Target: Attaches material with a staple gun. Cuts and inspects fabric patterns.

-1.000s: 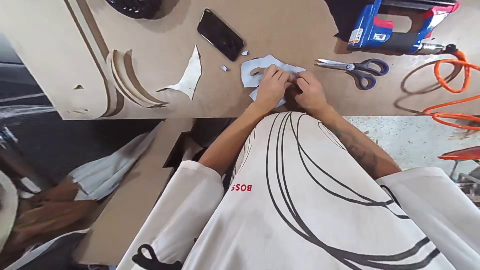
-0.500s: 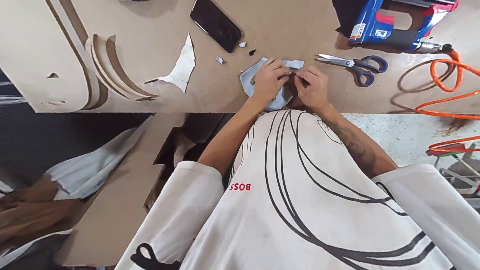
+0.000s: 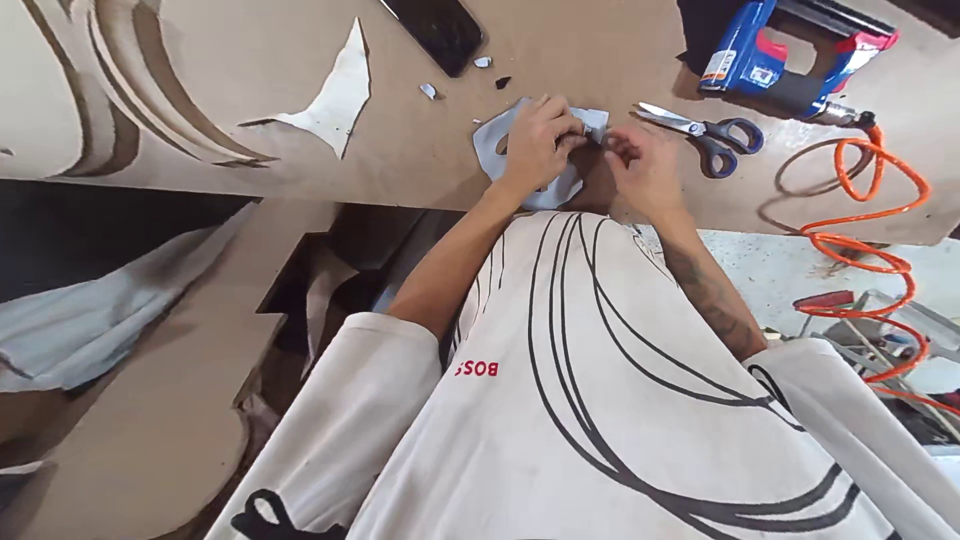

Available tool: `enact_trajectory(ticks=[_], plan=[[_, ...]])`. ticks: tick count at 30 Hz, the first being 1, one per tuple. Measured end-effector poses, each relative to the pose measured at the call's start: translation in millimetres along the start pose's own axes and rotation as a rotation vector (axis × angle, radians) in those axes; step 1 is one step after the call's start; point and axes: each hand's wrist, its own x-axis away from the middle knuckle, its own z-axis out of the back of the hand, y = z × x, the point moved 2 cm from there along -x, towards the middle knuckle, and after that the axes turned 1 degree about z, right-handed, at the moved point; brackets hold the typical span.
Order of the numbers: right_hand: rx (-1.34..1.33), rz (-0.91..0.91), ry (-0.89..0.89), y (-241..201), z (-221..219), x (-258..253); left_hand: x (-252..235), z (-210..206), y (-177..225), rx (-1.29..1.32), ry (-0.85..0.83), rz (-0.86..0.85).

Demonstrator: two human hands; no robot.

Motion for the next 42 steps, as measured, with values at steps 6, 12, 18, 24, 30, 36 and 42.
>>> enact_trajectory(ticks=[6, 12, 18, 24, 30, 36, 42], plan=[[0.360, -0.178, 0.066, -3, 58, 12, -3, 0, 2, -0.073, -0.046, 0.005], [0.558, -0.276, -0.017, 72, 152, -28, -7, 3, 0, -0.061, -0.139, 0.045], [0.539, -0.216, -0.090, 36, 160, -33, -8, 5, -2, -0.031, -0.185, 0.091], [0.157, 0.019, -0.241, -6, 37, -13, -7, 10, -7, 0.054, -0.203, 0.005], [0.100, -0.337, -0.066, -13, 6, -21, 2, 18, -3, 0.254, -0.037, 0.042], [0.228, -0.067, -0.153, -23, -7, -59, 3, 42, 4, -0.189, -0.060, 0.385], [0.268, -0.035, -0.299, -33, -14, -71, -7, 42, -3, -0.179, -0.296, 0.390]])
